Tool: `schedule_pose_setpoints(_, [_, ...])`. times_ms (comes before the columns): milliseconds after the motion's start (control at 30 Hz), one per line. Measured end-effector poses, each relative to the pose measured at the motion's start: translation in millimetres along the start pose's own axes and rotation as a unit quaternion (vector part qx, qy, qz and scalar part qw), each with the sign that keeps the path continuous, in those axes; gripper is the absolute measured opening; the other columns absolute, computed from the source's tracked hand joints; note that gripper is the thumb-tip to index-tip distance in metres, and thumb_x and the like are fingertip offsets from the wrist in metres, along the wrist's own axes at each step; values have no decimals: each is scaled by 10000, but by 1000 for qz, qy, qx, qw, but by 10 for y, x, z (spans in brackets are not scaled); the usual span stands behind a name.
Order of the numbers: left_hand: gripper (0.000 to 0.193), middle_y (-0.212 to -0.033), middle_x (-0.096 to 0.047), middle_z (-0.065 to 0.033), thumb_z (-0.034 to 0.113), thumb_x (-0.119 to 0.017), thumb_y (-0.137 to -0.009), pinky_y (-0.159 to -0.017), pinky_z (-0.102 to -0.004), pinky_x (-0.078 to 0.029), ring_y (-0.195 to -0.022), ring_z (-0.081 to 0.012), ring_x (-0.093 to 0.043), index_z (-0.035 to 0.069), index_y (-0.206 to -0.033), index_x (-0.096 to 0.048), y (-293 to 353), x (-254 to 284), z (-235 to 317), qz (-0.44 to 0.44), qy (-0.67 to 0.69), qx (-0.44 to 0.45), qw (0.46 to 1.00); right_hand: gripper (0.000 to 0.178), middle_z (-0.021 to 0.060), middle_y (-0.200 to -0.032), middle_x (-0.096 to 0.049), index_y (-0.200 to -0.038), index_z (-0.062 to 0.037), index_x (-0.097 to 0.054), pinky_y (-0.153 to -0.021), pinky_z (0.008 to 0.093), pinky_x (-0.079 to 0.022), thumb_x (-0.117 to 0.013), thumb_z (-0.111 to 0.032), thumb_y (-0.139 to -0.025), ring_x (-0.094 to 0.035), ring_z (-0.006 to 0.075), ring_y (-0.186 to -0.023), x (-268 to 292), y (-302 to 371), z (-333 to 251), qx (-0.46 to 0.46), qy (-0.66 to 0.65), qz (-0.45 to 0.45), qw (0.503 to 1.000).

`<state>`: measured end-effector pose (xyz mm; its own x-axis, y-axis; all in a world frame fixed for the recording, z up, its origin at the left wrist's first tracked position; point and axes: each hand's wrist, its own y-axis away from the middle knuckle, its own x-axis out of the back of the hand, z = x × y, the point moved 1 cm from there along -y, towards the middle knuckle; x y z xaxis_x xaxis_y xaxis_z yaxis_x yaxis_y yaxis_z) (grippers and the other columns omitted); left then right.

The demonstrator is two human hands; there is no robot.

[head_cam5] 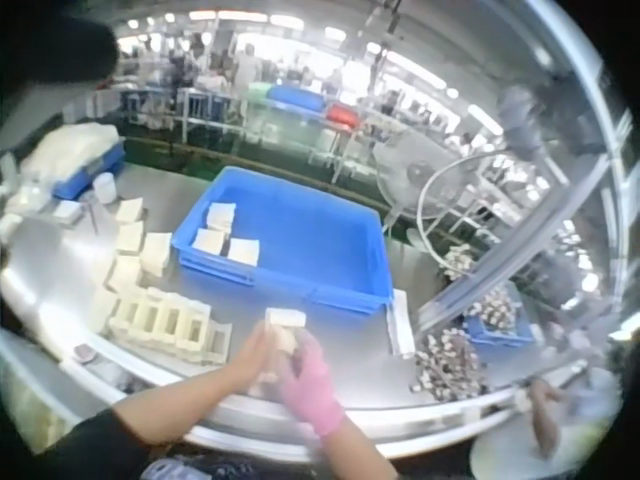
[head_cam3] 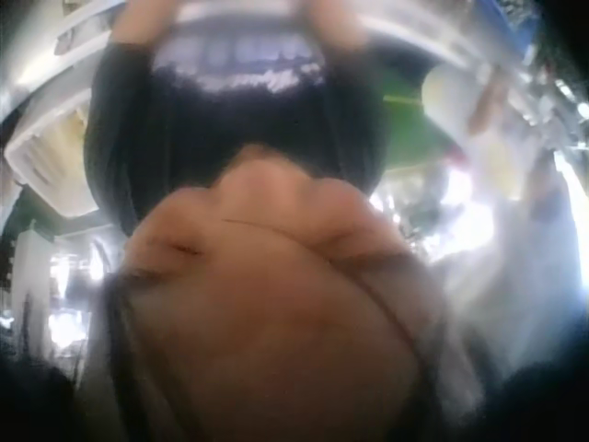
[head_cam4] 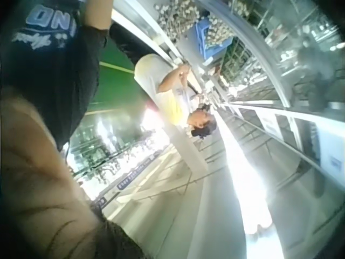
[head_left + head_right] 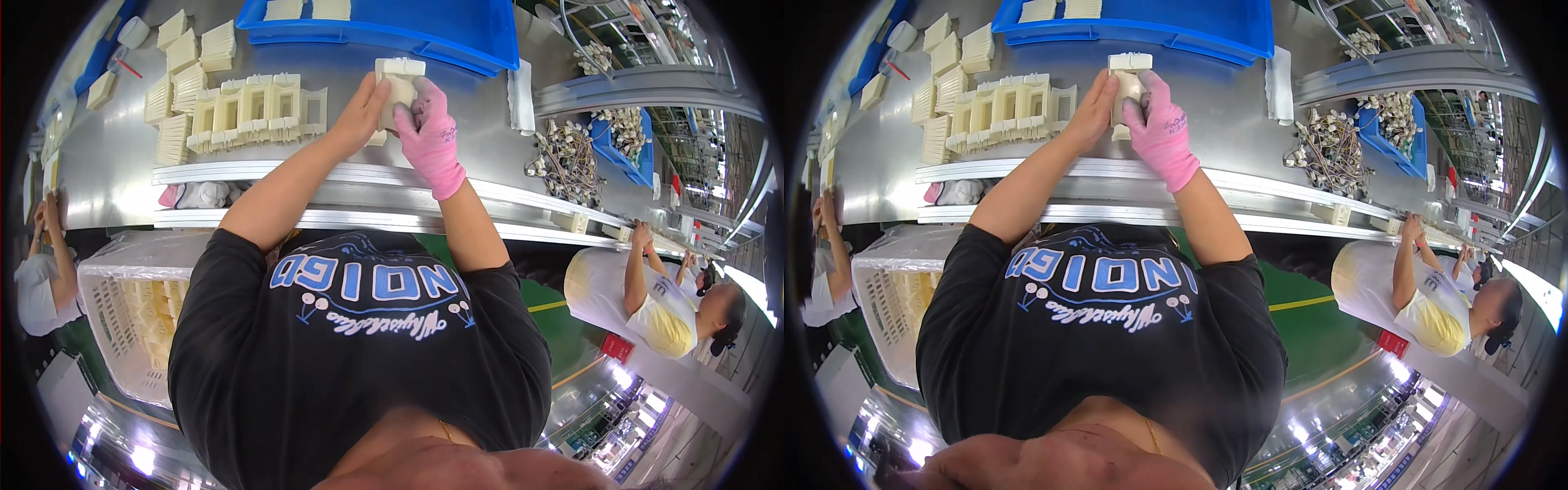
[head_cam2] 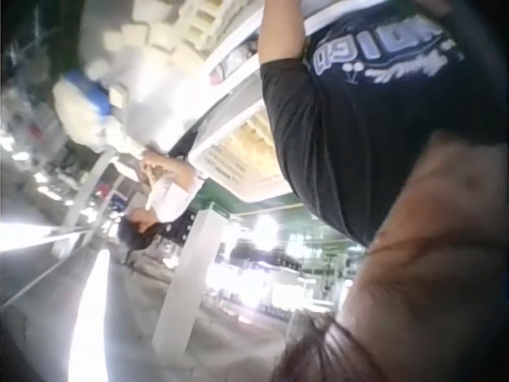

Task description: Assembling white plastic housing components and placing them on a conveyor belt on a production line.

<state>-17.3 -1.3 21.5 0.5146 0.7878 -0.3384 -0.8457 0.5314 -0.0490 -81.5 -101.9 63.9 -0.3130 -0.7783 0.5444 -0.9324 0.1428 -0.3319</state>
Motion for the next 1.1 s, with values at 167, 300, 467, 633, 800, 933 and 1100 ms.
schedule_pose_setpoints(167, [360, -830, -471, -9, 386, -302, -914, -544, -198, -359, -677, -59, -423, 84, -1075, -414, -38, 43, 7, -9, -21, -25, 999, 412, 62, -739, -517, -1157, -1, -339, -508, 217, -445, -529, -18, -791, -515, 72, -610, -35, 10, 27, -2, 10, 13, 1000])
schedule_pose_setpoints(300, [361, -825, -467, -7, 387, -296, -915, -550, -194, -356, -683, -55, -418, 85, -1071, -415, -19, 22, 67, -14, -14, -20, 1000, 416, 62, -700, -520, -1159, 6, -336, -494, 229, -442, -528, -23, -791, -510, 78, -564, -82, 35, 112, 85, 15, 90, 992])
schedule_pose_setpoints(467, [348, -837, -468, -8, 375, -311, -915, -569, -202, -368, -697, -61, -424, 84, -1074, -416, -11, 66, 42, -9, -45, -14, 999, 455, 57, -660, -514, -1177, -9, -330, -482, 234, -427, -544, -39, -776, -501, 90, -520, -32, -2, 21, 60, 55, 47, 996])
schedule_pose_setpoints(633, [362, -923, -501, -50, 366, -368, -897, -630, -229, -431, -826, -105, -496, 74, -1111, -376, -3, 42, 78, -20, -15, 32, 999, 437, 55, -661, -512, -1174, -44, -373, -495, 223, -425, -533, -33, -768, -499, 93, -523, 59, -22, -172, -26, -51, -30, 998])
schedule_pose_setpoints(800, [417, -946, -527, -119, 342, -461, -856, -562, -317, -498, -815, -201, -579, 63, -1138, -330, 29, 18, 195, -88, 50, 132, 986, 426, 66, -754, -536, -1168, -34, -418, -573, 232, -449, -504, -6, -753, -527, 112, -612, 285, -51, -132, -95, -179, -82, 976])
schedule_pose_setpoints(933, [418, -842, -545, -169, 309, -498, -837, -485, -330, -503, -683, -241, -609, 42, -1118, -342, 68, -68, 249, -86, 79, 183, 976, 496, 83, -978, -530, -1182, -7, -417, -793, 298, -421, -534, -49, -702, -516, 160, -894, 495, -132, -81, 118, 19, 54, 991])
schedule_pose_setpoints(1100, [288, -865, -554, -88, 250, -486, -848, -594, -332, -499, -723, -205, -602, 44, -1048, -470, 127, -43, 351, -368, -46, 346, 862, 573, 89, -1072, -507, -1208, -25, -403, -864, 321, -366, -563, -180, -680, -464, 193, -1013, 632, 40, -238, 7, -166, -127, 978])
